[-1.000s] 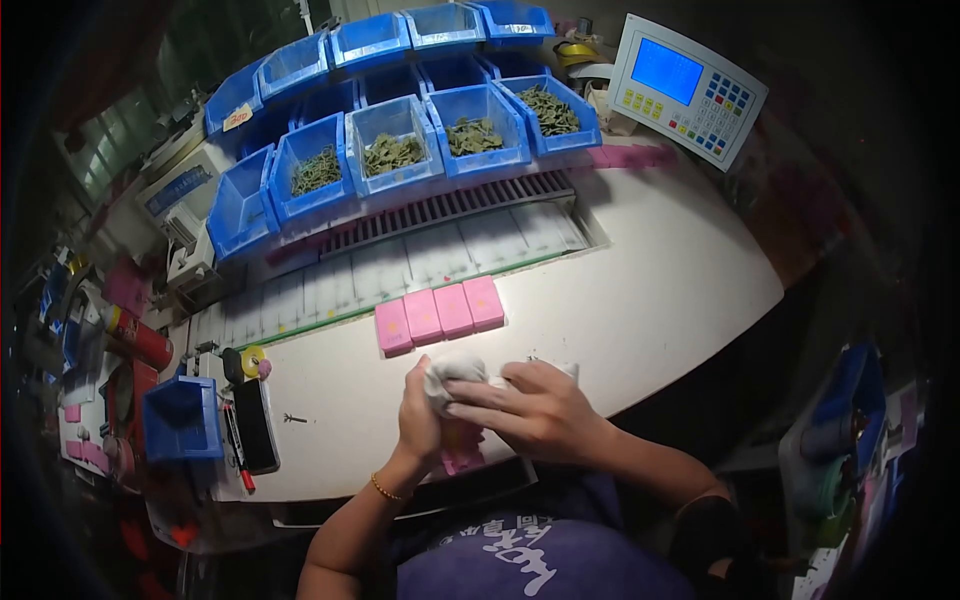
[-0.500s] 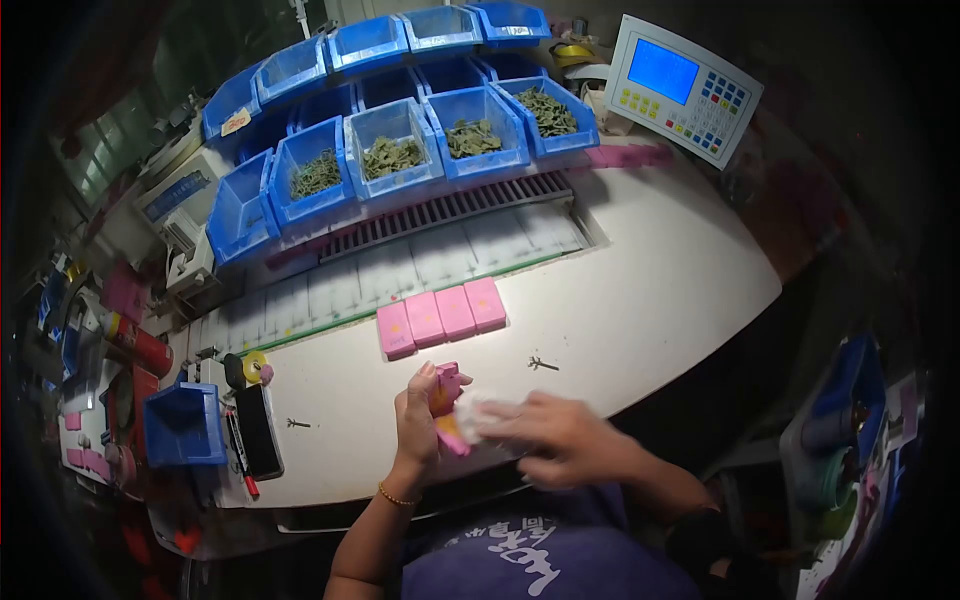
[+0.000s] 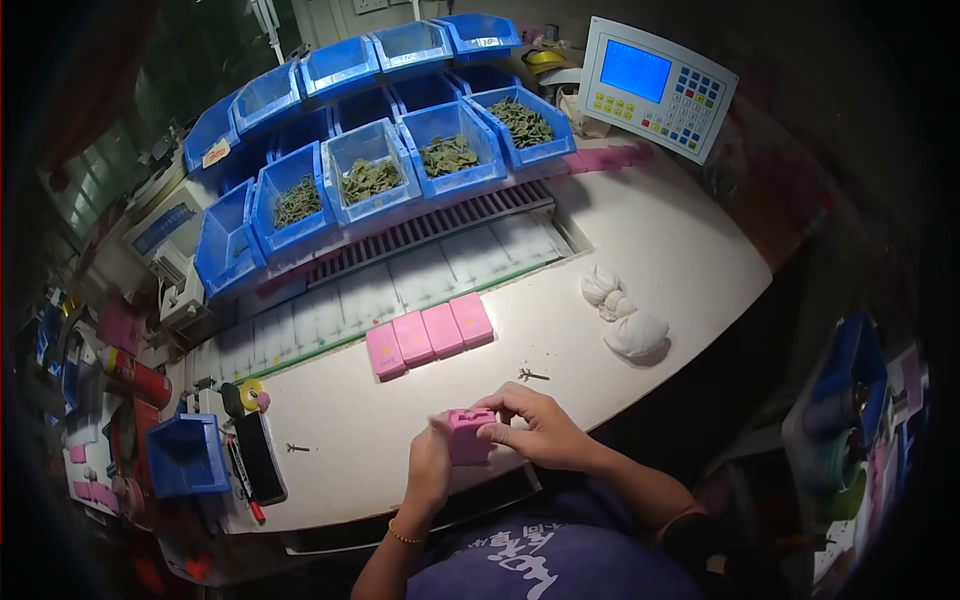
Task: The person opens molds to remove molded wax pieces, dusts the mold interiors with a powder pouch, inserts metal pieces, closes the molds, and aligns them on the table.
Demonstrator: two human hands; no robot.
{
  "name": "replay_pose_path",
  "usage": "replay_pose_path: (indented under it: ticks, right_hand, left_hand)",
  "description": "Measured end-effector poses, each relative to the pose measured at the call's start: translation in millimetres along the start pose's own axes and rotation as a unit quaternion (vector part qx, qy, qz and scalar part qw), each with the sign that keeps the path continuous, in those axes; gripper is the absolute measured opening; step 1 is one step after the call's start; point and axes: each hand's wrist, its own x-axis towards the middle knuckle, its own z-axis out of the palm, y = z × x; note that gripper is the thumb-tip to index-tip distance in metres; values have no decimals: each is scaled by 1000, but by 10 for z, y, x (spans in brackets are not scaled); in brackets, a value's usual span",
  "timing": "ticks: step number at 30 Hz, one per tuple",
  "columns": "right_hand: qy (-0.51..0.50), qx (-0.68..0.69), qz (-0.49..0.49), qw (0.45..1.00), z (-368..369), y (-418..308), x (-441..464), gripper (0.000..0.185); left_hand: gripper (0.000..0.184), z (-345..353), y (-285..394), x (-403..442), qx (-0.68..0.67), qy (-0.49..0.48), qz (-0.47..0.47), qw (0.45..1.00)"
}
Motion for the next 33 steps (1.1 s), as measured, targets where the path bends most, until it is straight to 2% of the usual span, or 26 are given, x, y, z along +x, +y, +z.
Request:
replay_pose_path:
  ticks: [2,3,5,7,9,11,14,15,17,18,19,20,21,23,25,26,27,29,30,33]
  right_hand:
    - [22,-12,-15,1000,-26,-1,-31,29]
    - [11,-1,-12,1000,-58,-33,-36,28]
    - [-1,9,-9,1000,-78,-42,-48,27]
    - [-8,9,-45,999,-92,-23,-53,29]
    - [-2,18,-33,999,-68,11,-85,30]
    - [7,36,-26,999,-53,71,-79,32]
    - [52,34,-29,998,4,63,-80,28]
    - [104,-35,-55,992,-14,88,-85,25]
    - [192,-165,-104,962,-112,178,-96,18]
    - [195,-166,-104,961,-188,266,-119,18]
    - [218,-223,-93,945,-256,365,-149,17]
    - [239,-280,-82,926,-307,427,-182,15]
    - [244,-305,-56,919,-340,448,-213,13]
    - [251,-317,-55,913,-361,497,-248,13]
    - [256,-327,-52,908,-402,492,-287,13]
    - [240,-374,-89,892,-437,465,-309,13]
    - [218,-411,-133,875,-422,466,-305,13]
    - [252,-327,-71,908,-372,615,-326,14]
    - [252,-324,-76,909,-375,630,-329,14]
    - [265,-356,-120,888,-355,639,-317,13]
  left_hand:
    - [38,47,-28,-35,113,31,209,971]
    - [38,43,-29,-49,112,28,206,972]
    - [25,8,-3,-90,58,19,178,982]
    - [24,9,21,-153,75,28,186,979]
    - [22,32,-2,-128,88,11,209,974]
    - [19,-28,-110,-93,122,63,234,963]
    - [21,-135,-47,-66,303,167,326,880]
    - [23,-268,-59,-33,339,211,365,841]
    - [24,-629,-155,22,291,341,345,824]
    - [31,-700,-96,4,288,402,329,804]
    - [33,-871,-86,-30,422,419,323,736]
    - [36,-1007,-102,-71,546,428,309,650]
    - [36,-969,-60,-125,545,428,309,651]
    - [27,-854,60,-254,697,327,307,559]
    - [26,-841,134,-309,713,312,317,542]
    - [26,-842,155,-357,730,299,322,523]
    - [26,-871,157,-368,737,309,307,518]
    - [40,-998,129,-345,577,303,223,725]
    - [41,-1013,185,-352,551,316,191,748]
    - [38,-1161,283,-285,444,344,197,804]
